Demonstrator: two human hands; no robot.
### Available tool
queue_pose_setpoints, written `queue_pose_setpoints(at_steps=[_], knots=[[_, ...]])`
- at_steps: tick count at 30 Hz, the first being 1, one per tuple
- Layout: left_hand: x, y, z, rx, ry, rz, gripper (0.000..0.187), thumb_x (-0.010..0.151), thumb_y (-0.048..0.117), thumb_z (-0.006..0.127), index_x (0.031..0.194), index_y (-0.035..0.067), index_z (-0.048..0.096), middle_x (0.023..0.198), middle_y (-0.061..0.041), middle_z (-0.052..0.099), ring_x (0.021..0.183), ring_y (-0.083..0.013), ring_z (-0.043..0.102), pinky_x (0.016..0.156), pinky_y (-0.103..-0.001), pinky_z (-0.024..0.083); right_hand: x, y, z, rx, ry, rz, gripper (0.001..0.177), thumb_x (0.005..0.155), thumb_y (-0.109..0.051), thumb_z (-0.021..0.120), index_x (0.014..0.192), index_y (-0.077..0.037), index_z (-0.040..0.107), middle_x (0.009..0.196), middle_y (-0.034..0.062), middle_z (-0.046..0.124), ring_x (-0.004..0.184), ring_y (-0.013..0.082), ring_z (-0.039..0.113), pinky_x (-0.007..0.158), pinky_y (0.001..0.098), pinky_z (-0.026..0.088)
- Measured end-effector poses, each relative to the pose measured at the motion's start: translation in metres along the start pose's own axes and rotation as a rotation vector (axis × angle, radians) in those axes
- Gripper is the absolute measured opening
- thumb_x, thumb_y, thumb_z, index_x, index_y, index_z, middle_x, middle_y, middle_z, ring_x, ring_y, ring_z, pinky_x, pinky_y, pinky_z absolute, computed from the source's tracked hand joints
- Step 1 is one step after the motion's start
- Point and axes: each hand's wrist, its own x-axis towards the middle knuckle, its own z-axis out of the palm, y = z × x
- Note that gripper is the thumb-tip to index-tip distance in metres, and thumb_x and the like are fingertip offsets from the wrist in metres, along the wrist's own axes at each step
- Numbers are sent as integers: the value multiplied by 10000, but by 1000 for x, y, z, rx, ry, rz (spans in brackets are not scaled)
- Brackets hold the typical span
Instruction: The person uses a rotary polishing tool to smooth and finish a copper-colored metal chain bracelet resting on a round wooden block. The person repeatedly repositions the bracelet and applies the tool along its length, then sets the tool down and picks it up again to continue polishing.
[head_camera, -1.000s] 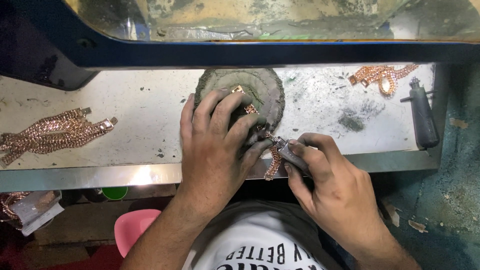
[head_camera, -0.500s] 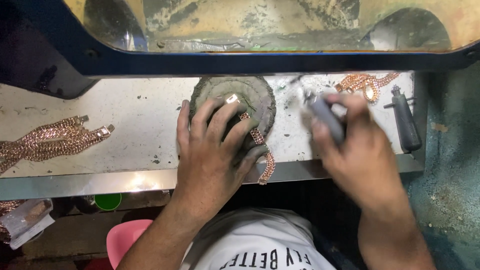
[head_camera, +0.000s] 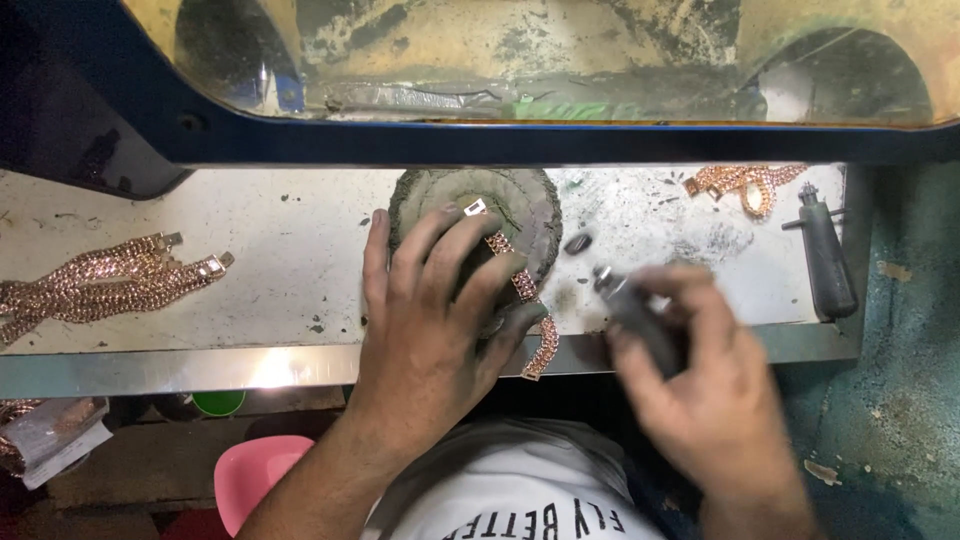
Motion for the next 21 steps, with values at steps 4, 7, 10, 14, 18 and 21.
queue_pose_setpoints(at_steps=[4,7,10,14,18,21], knots=[[1,0,0,39,-13,45,367,937,304,794,1213,209,571,1388,-49,512,1341,-304,489,1185,-708,275,-19,-4,17,104,47,-253,394,912,-199,709,1218,-53,509,1243,155,662,1070,255,746,885,332,616],[1,0,1,29,7,37,324,942,298,775,1202,203,606,1360,-72,540,1313,-330,516,1188,-687,270,-16,-7,16,60,34,-279,343,917,-201,713,1177,-51,546,1204,126,674,976,218,757,801,320,640],[0,-1,2,10,-11,9,399,922,304,809,1227,201,574,1369,-52,521,1326,-317,497,1209,-688,247,-16,-6,18,-7,42,-281,332,905,-197,725,1177,-86,571,1215,89,684,902,201,768,719,347,632],[0,0,3,61,1,7,388,925,280,792,1222,179,564,1375,-57,542,1329,-314,504,1200,-669,263,-18,-4,20,-70,7,-250,376,894,-211,716,1227,-107,575,1242,73,671,869,221,766,633,397,623],[1,1,3,26,-14,-42,452,860,270,840,1216,201,571,1384,-29,538,1338,-315,488,1210,-687,240,-17,-5,21,-121,26,-310,408,905,-216,726,1266,-115,563,1241,51,661,801,218,742,524,405,560],[2,0,5,8,-24,-48,470,853,282,848,1223,208,567,1382,-24,535,1341,-320,484,1216,-686,227,-16,-5,21,-161,21,-345,444,898,-215,745,1292,-135,557,1249,41,652,814,237,734,501,421,537]])
